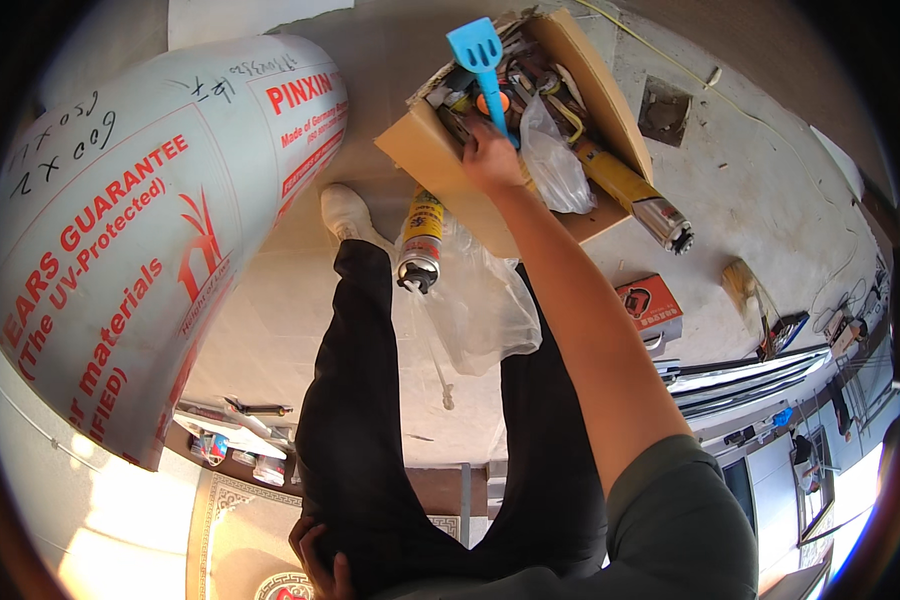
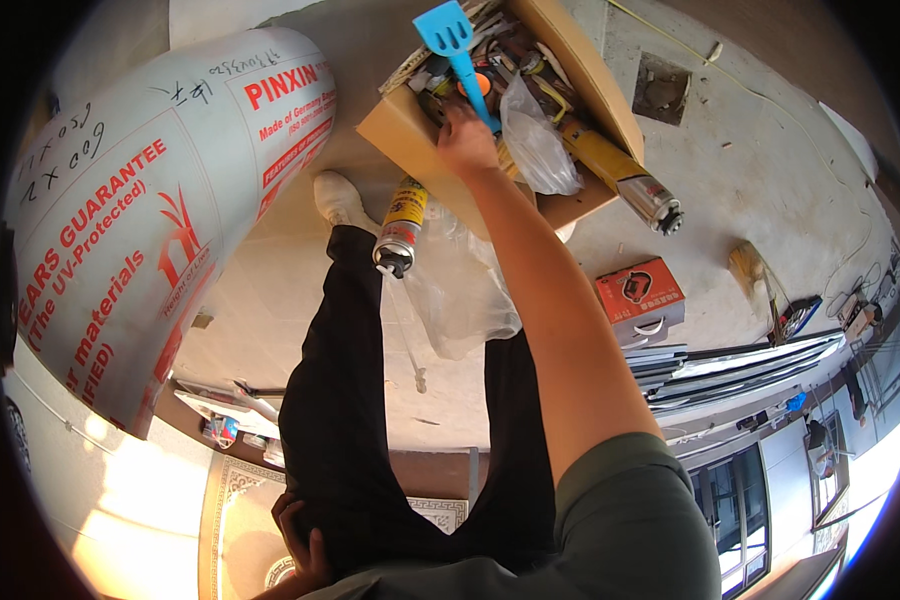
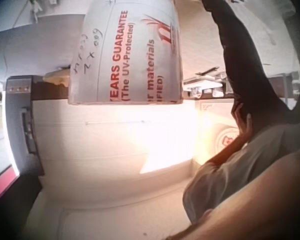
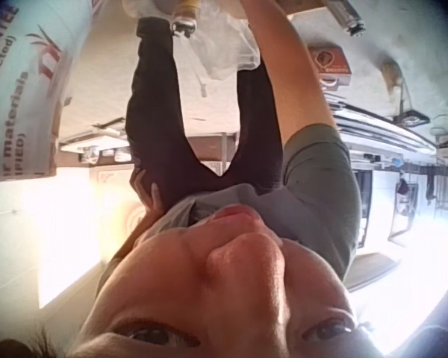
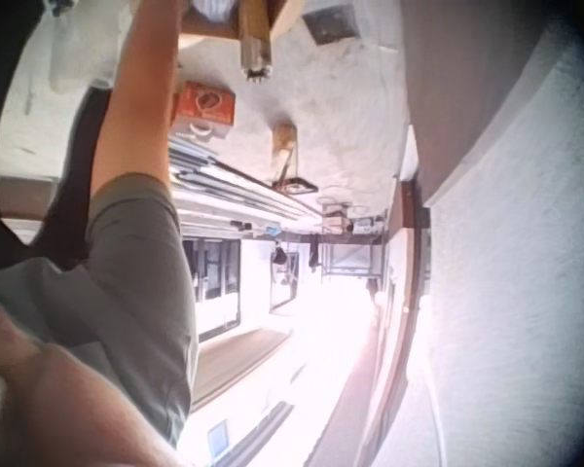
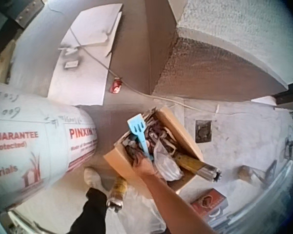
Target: The person walks through a construction area, retrieves a red sealant cartridge from a box, and prepares a caulking gun by attaching a nozzle and inserting the cartridge. They then cut the tip of the sealant tube with scissors.
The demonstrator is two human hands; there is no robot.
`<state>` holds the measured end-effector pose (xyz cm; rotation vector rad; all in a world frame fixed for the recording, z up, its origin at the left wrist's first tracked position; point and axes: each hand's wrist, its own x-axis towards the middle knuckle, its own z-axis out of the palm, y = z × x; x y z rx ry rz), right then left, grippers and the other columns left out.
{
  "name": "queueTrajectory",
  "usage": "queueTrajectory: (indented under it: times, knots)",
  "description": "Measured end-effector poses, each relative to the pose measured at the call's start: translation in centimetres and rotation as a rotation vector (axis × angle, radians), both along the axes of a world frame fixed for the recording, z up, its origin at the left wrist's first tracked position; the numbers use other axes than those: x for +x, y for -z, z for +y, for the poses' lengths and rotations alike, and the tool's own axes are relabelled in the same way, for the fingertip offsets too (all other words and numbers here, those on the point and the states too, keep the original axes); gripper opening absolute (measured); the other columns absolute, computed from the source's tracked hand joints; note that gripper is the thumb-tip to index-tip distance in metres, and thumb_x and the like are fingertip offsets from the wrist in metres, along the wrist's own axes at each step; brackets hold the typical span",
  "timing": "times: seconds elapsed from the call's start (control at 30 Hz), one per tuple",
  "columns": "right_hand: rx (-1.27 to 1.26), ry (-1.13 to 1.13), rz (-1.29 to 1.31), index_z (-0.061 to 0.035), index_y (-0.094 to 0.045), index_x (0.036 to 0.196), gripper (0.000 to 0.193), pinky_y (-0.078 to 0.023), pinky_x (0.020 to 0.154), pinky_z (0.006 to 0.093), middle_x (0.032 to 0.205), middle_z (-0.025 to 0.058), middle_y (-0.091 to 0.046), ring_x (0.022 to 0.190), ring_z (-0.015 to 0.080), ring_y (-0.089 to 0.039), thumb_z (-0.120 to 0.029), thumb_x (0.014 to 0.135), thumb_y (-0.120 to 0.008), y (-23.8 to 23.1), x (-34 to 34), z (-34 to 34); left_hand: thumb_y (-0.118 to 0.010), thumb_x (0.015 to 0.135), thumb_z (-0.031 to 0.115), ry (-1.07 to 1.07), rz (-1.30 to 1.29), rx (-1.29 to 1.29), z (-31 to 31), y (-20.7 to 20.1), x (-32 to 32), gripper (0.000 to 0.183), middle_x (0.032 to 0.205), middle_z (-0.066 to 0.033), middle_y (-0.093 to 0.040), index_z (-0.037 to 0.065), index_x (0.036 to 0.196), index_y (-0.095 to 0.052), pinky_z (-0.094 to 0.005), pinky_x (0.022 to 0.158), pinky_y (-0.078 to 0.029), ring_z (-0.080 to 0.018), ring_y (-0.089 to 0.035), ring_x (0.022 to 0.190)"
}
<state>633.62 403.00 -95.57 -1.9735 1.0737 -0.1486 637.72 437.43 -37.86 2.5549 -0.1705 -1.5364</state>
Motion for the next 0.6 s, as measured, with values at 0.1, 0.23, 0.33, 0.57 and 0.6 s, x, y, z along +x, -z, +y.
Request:
queueTrajectory:
  times: [0.1,0.23,0.33,0.57,0.6]
  knots:
    - [0.165,0.111,0.134,-0.0060,-0.069,0.112,0.026,-0.055,0.083,0.0531,0.096,0.0256,-0.070,0.094,0.0453,-0.067,-0.015,0.092,-0.056,2.2,1.5,-1.6,-0.047,0.096,0.043,-0.040,-0.003,0.007,0.7,0.1,0.1,0.058,0.140,-0.0261,-0.036,-0.004,0.130,-0.043,-0.0522,0.114,-0.025,-0.0382,-0.037,0.133]
    - [0.145,-0.230,0.674,-0.0088,-0.071,0.115,0.027,-0.056,0.092,0.0451,0.120,0.0203,-0.069,0.111,0.0369,-0.067,-0.016,0.092,-0.059,3.1,3.3,-3.3,-0.048,0.095,0.043,-0.049,0.003,0.014,1.3,0.1,0.2,0.059,0.140,-0.0264,-0.036,-0.004,0.130,-0.043,-0.0520,0.114,-0.025,-0.0381,-0.037,0.132]
    - [0.254,-0.317,0.927,-0.0115,-0.072,0.120,0.031,-0.056,0.095,0.0421,0.129,0.0160,-0.068,0.118,0.0295,-0.066,-0.019,0.091,-0.064,2.8,4.3,-3.6,-0.049,0.095,0.044,-0.075,0.000,0.019,1.7,0.0,0.2,0.059,0.139,-0.0264,-0.037,-0.004,0.130,-0.043,-0.0518,0.114,-0.025,-0.0382,-0.037,0.132]
    - [0.166,-0.271,0.907,-0.0114,-0.074,0.113,0.032,-0.056,0.094,0.0427,0.118,0.0148,-0.072,0.113,0.0322,-0.068,-0.027,0.087,-0.066,3.5,3.5,-4.4,-0.053,0.096,0.030,-0.073,0.011,-0.036,2.4,0.3,0.5,0.054,0.142,-0.0270,-0.037,-0.004,0.137,-0.044,-0.0536,0.114,-0.027,-0.0416,-0.037,0.133]
    - [0.173,-0.268,0.877,-0.0116,-0.075,0.111,0.033,-0.056,0.093,0.0429,0.116,0.0154,-0.073,0.112,0.0322,-0.069,-0.030,0.085,-0.068,3.7,3.2,-4.7,-0.051,0.096,0.035,-0.074,0.002,-0.025,2.5,0.3,0.5,0.055,0.141,-0.0269,-0.037,-0.004,0.135,-0.044,-0.0529,0.114,-0.026,-0.0405,-0.037,0.132]
